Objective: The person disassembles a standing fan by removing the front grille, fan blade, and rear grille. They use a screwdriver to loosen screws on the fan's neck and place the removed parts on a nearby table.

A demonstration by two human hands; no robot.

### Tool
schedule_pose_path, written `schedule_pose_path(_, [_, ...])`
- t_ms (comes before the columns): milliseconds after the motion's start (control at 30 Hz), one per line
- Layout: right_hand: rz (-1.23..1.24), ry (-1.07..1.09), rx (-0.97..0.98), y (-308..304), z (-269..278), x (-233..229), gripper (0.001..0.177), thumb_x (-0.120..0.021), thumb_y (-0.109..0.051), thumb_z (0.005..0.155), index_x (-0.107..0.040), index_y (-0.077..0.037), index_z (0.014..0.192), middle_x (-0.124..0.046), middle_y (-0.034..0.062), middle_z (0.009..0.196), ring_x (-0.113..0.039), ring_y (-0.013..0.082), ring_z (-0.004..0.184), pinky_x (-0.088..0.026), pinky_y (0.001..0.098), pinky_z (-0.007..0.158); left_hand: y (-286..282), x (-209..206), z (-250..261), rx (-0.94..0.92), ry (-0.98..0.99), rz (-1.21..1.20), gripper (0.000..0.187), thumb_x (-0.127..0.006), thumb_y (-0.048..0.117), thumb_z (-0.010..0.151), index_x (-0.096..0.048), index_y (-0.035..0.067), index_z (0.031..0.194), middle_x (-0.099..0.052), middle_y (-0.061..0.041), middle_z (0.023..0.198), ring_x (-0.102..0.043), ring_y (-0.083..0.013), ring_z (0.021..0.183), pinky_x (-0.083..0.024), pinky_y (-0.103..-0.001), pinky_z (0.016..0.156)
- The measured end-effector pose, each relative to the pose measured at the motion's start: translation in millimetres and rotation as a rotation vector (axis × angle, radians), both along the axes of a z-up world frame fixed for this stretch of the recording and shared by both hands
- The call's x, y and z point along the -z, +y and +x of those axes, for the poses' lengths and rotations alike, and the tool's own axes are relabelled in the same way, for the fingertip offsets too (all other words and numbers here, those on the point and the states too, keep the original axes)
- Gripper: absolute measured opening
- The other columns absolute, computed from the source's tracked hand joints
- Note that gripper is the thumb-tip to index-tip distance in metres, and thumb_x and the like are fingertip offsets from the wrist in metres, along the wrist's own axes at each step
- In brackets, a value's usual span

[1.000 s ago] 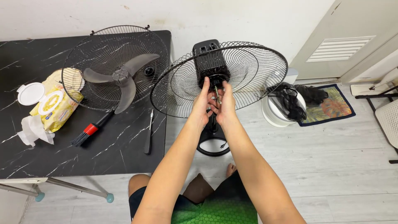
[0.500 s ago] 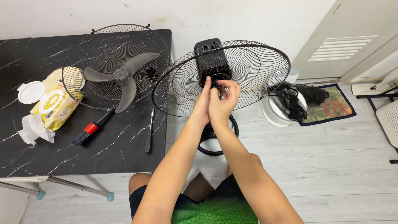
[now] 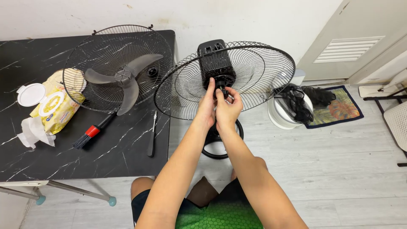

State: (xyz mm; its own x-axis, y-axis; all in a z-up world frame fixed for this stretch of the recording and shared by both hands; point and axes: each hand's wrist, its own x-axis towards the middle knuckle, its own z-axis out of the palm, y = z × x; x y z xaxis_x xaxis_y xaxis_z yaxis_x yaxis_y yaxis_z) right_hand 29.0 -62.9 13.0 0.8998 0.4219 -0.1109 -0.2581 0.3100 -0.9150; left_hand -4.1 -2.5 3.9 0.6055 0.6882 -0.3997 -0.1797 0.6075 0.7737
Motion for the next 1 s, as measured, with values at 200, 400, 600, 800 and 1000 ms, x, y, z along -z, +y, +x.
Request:
schedule_pose_path(200, [0.174, 0.0, -0.006, -12.5, 10.1, 14.6, 0.029, -0.062, -0.012, 0.093, -0.065, 0.002, 0.118, -0.069, 0.0053, 0.105, -0.064, 0.0105, 0.091, -0.053, 0.0236, 0.077, -2.6, 1.9, -2.2, 0.016, 0.027, 0.032, 0.075, -0.055, 0.076, 0.083, -0.065, 0.01, 0.115, -0.07, -0.004, 0.114, -0.062, -0.0153, 0.104, -0.044, -0.04, 0.096])
schedule_pose_path(400, [0.197, -0.037, -0.021, -16.3, 16.8, 26.3, 0.022, -0.048, -0.011, 0.1, -0.063, 0.004, 0.106, -0.061, 0.0065, 0.094, -0.056, 0.0112, 0.079, -0.055, 0.0291, 0.071, -6.6, 5.3, 4.2, -0.02, -0.039, 0.013, 0.074, -0.058, 0.074, 0.083, -0.067, 0.008, 0.116, -0.072, -0.005, 0.108, -0.058, -0.0126, 0.085, -0.046, -0.033, 0.084])
schedule_pose_path(600, [0.283, 0.183, 0.011, -5.8, 4.1, 35.0, 0.018, -0.052, -0.014, 0.101, -0.06, 0.001, 0.107, -0.06, 0.0074, 0.092, -0.057, 0.013, 0.082, -0.05, 0.0277, 0.074, -2.8, 14.0, 11.1, -0.1, -0.125, -0.029, 0.078, -0.064, 0.073, 0.084, -0.065, 0.002, 0.117, -0.069, -0.006, 0.107, -0.054, -0.0138, 0.079, -0.04, -0.031, 0.068])
schedule_pose_path(800, [0.242, 0.383, 0.127, -9.2, 13.4, 41.8, 0.013, -0.06, -0.01, 0.086, -0.06, 0.001, 0.093, -0.061, 0.0069, 0.088, -0.058, 0.0155, 0.084, -0.051, 0.0297, 0.074, -11.5, 7.7, 11.6, -0.139, -0.06, -0.067, 0.073, -0.061, 0.074, 0.08, -0.062, 0.011, 0.117, -0.068, -0.001, 0.107, -0.056, -0.0125, 0.085, -0.04, -0.03, 0.069])
schedule_pose_path(1000, [0.115, 0.419, 0.067, -7.2, 10.2, 52.0, 0.016, -0.057, -0.016, 0.088, -0.06, -0.002, 0.081, -0.057, 0.0047, 0.077, -0.053, 0.0136, 0.07, -0.046, 0.0289, 0.063, -14.4, 6.1, 16.9, -0.185, -0.114, -0.066, 0.07, -0.061, 0.076, 0.082, -0.06, 0.01, 0.106, -0.062, 0.002, 0.099, -0.055, -0.0113, 0.089, -0.042, -0.033, 0.068])
